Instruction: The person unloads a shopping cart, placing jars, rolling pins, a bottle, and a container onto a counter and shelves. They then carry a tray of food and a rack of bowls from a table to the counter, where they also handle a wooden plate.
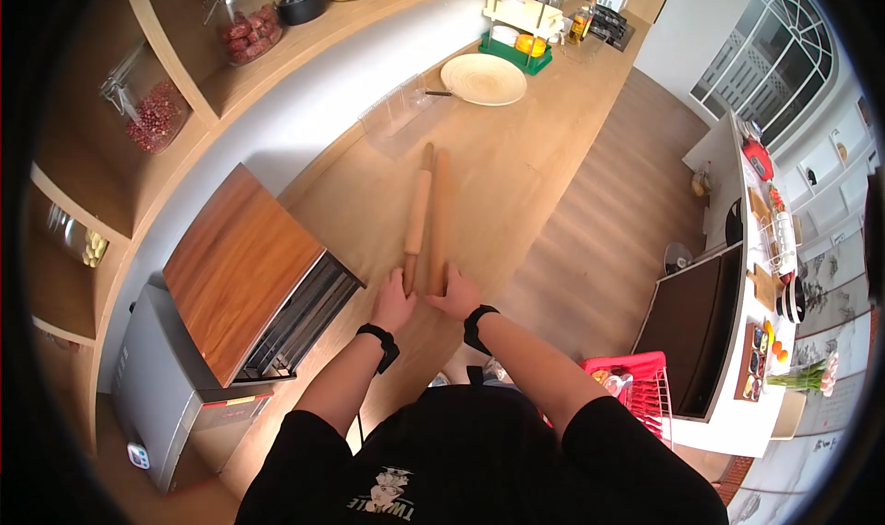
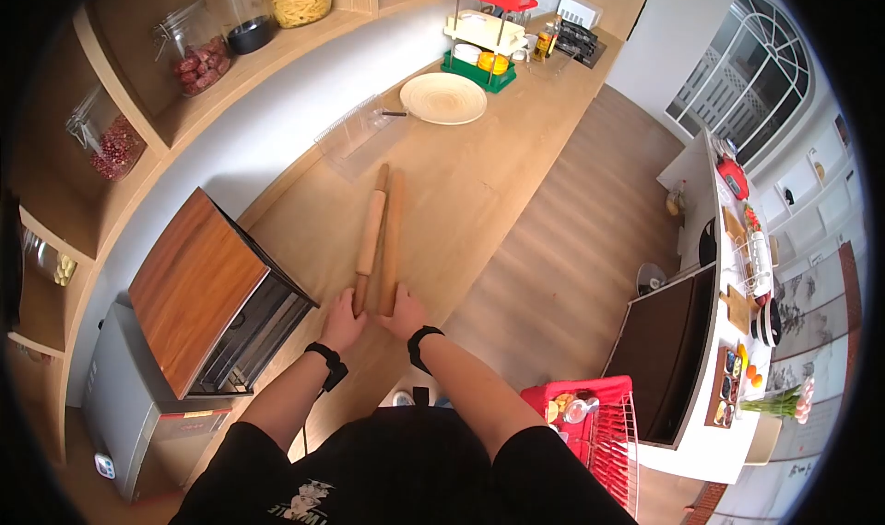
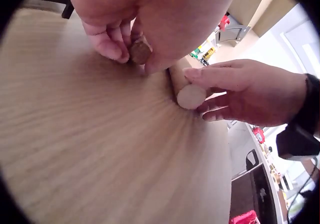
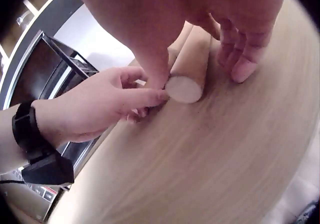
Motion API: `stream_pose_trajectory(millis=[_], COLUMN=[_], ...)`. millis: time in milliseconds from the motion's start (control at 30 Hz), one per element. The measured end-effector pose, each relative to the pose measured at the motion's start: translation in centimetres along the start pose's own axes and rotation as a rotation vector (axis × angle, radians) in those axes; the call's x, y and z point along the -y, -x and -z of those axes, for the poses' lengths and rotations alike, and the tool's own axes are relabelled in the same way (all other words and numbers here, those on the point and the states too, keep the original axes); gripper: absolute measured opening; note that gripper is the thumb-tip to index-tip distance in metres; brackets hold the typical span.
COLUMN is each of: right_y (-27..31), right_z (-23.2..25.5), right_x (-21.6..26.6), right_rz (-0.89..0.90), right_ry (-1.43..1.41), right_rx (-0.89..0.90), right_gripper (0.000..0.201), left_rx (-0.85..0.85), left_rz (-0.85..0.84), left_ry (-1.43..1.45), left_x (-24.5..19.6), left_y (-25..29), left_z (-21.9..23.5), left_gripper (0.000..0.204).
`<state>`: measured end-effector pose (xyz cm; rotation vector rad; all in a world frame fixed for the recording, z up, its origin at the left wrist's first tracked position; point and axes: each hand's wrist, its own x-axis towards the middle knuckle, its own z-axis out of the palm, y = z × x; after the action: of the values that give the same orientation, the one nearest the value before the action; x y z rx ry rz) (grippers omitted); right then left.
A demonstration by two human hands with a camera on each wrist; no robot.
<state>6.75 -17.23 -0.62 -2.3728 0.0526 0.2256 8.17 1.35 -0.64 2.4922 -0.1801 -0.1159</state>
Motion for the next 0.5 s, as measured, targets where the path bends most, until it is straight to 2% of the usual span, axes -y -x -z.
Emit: stream_pose_trajectory(millis=[100,167,233,300,367,500], right_y=[0.2,-0.5,-0.6,-0.7,-0.6,0.1], right_z=[-0.2,0.7,0.5,0.0,-0.6,0.2], right_x=[0.6,1.4,1.3,0.8,-0.2,0.4], right_rz=[-0.018,-0.091,-0.055,-0.019,0.063,0.06], right_ry=[0.091,0.003,-0.033,-0.069,0.001,-0.01], right_rx=[-0.017,0.203,0.156,0.11,0.024,0.035], right_gripper=[0.089,0.082,0.081,0.081,0.093,0.091], left_rx=[0.014,0.008,0.079,0.065,0.053,0.027], left_rz=[-0.011,-0.035,-0.113,-0.117,-0.118,-0.092], left_ry=[0.049,0.081,0.027,0.02,0.014,0.113], left_x=[1.0,0.9,0.4,0.0,0.1,0.7], left_y=[0.5,0.7,1.1,1.4,1.7,1.3], left_z=[-0.8,-0.7,-0.1,0.0,0.0,-0.4], left_gripper=[0.058,0.062,0.067,0.069,0.07,0.076])
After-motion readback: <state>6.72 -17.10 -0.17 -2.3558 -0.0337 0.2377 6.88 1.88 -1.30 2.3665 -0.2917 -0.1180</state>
